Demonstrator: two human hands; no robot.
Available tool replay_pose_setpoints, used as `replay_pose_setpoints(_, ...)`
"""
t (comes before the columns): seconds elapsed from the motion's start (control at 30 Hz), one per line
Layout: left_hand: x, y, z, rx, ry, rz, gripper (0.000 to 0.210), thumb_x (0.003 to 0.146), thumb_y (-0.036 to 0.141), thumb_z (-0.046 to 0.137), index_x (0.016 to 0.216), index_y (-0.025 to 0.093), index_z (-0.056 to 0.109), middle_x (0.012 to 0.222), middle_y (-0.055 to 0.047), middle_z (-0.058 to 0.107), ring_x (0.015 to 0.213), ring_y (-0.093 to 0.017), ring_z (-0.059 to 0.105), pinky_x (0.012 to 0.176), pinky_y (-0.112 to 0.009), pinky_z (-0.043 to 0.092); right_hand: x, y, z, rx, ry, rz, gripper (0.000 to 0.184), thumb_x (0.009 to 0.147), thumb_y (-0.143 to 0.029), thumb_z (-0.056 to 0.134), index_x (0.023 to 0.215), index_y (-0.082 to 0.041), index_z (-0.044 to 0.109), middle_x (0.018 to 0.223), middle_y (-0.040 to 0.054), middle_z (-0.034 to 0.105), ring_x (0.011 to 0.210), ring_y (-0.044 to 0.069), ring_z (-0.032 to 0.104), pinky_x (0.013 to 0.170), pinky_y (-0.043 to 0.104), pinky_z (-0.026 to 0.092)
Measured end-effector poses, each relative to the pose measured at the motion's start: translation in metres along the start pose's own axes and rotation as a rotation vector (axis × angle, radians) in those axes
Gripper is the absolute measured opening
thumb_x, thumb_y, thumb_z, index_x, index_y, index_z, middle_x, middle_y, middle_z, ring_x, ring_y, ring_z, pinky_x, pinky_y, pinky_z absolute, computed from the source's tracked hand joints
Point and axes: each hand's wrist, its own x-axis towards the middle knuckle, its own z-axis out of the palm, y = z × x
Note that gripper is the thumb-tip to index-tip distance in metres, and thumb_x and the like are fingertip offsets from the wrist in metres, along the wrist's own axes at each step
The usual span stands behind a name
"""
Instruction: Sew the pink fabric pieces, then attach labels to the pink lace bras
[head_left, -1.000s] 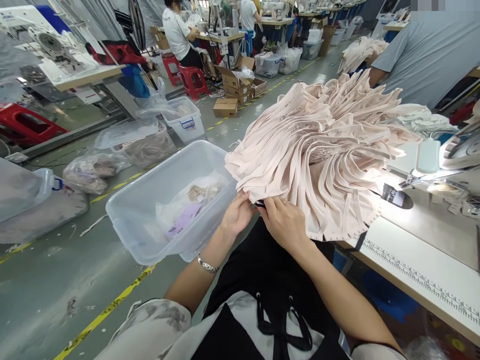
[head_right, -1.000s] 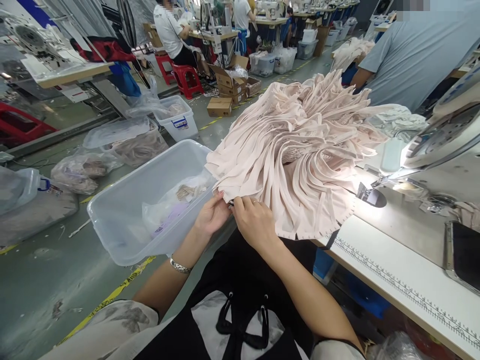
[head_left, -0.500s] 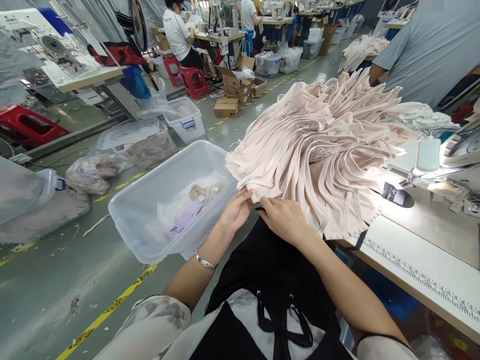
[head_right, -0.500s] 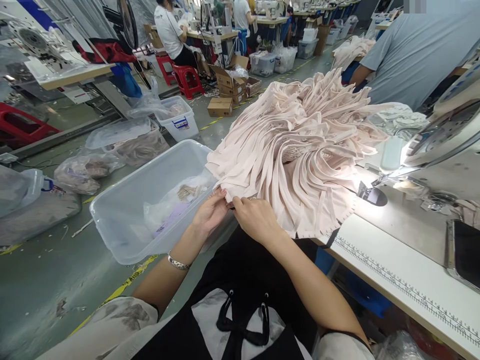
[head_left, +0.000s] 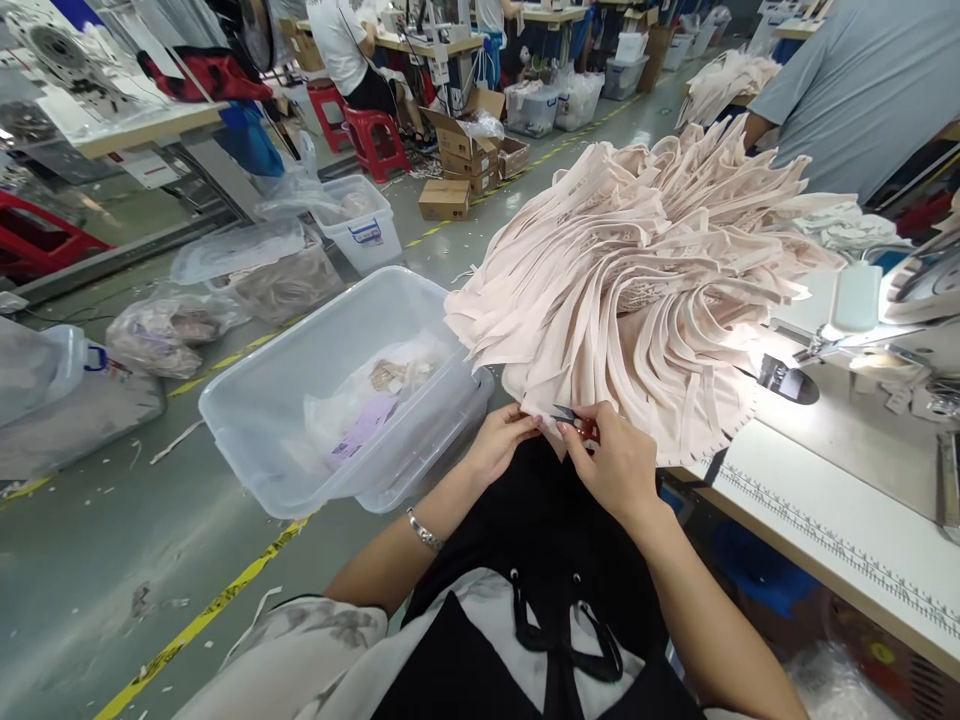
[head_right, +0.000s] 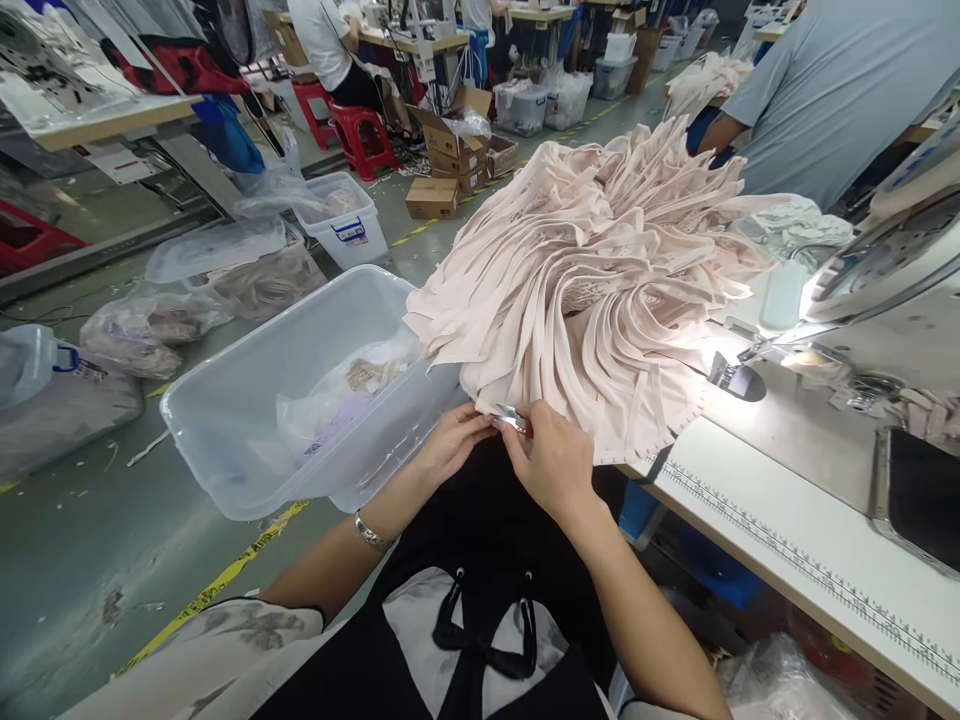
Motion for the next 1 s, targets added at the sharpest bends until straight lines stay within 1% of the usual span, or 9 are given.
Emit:
replay_pose_setpoints(0.1,0.003,0.009,0.002,-0.157,0.072,0.125,0.017,0.065,0.013,0.081,0.076,0.015,0.067,0.077,-0.001,0.069,0.075,-0.014,0.062,0.078,-0.028,0.048,-0.004,-0.003,0.000,-0.067,-0.011,-0.008,0.033,0.100,-0.046,0.046,0.090,-0.017,0.058,0.068,0.0027,0.068,0.057,0.015,0.063,0.049,0.024,0.030)
replay_pose_setpoints(0.17,0.002,0.018,0.002,-0.256,0.081,0.138,0.018,0.067,0.010,0.076,0.081,0.017,0.067,0.082,0.001,0.070,0.075,-0.013,0.063,0.077,-0.029,0.048,-0.005,-0.007,0.003,-0.128,-0.017,-0.025,0.032,0.100,-0.044,0.045,0.089,-0.017,0.058,0.067,0.0028,0.067,0.056,0.015,0.062,0.048,0.025,0.027)
replay_pose_setpoints(0.27,-0.003,0.027,0.003,-0.345,0.033,0.121,0.018,0.072,0.011,0.072,0.087,0.019,0.065,0.087,0.002,0.071,0.076,-0.014,0.064,0.076,-0.030,0.050,-0.002,-0.017,0.009,-0.203,-0.045,-0.060,0.032,0.101,-0.041,0.043,0.087,-0.017,0.058,0.066,0.0032,0.066,0.054,0.016,0.059,0.048,0.026,0.025)
replay_pose_setpoints(0.4,-0.009,0.028,0.005,-0.353,-0.034,0.144,0.022,0.077,0.013,0.068,0.098,0.020,0.065,0.088,0.001,0.071,0.075,-0.014,0.064,0.074,-0.028,0.050,0.009,-0.030,0.016,-0.226,-0.079,-0.114,0.031,0.102,-0.039,0.042,0.082,-0.018,0.055,0.068,0.0041,0.066,0.057,0.016,0.060,0.050,0.027,0.025)
replay_pose_setpoints(0.53,-0.009,0.030,0.007,-0.324,-0.019,0.143,0.031,0.079,0.013,0.065,0.109,0.021,0.064,0.097,-0.001,0.072,0.082,-0.016,0.067,0.074,-0.028,0.050,0.019,-0.034,0.021,-0.266,-0.133,-0.162,0.026,0.101,-0.035,0.044,0.082,-0.019,0.054,0.066,0.0031,0.063,0.057,0.015,0.058,0.051,0.029,0.022)
replay_pose_setpoints(0.7,-0.010,0.036,0.010,-0.315,0.020,0.146,0.027,0.079,0.011,0.067,0.104,0.020,0.064,0.090,0.000,0.072,0.079,-0.015,0.068,0.074,-0.027,0.052,0.019,-0.029,0.021,-0.217,-0.202,-0.264,0.021,0.099,-0.028,0.047,0.083,-0.019,0.056,0.065,0.0020,0.064,0.055,0.015,0.057,0.051,0.029,0.021)
replay_pose_setpoints(0.77,-0.011,0.037,0.010,-0.337,0.001,0.126,0.022,0.079,0.013,0.069,0.100,0.021,0.064,0.095,-0.001,0.072,0.086,-0.017,0.069,0.076,-0.029,0.053,0.013,-0.027,0.020,-0.154,-0.225,-0.286,0.018,0.099,-0.028,0.048,0.086,-0.019,0.056,0.065,0.0013,0.065,0.054,0.015,0.057,0.050,0.028,0.020)
replay_pose_setpoints(0.87,-0.011,0.031,0.007,-0.333,-0.019,0.025,0.016,0.080,0.021,0.075,0.092,0.018,0.065,0.101,-0.005,0.072,0.097,-0.023,0.069,0.080,-0.034,0.054,0.001,-0.022,0.016,-0.013,-0.191,-0.243,0.022,0.100,-0.034,0.047,0.088,-0.019,0.057,0.065,0.0003,0.065,0.054,0.014,0.059,0.049,0.026,0.025)
replay_pose_setpoints(1.0,-0.007,0.006,0.004,-0.154,-0.063,-0.106,0.028,0.069,0.025,0.087,0.085,0.013,0.068,0.083,-0.006,0.071,0.080,-0.019,0.067,0.075,-0.032,0.052,-0.015,-0.010,0.007,0.120,-0.056,-0.027,0.032,0.099,-0.046,0.047,0.090,-0.018,0.058,0.064,0.0000,0.064,0.053,0.013,0.060,0.051,0.022,0.037)
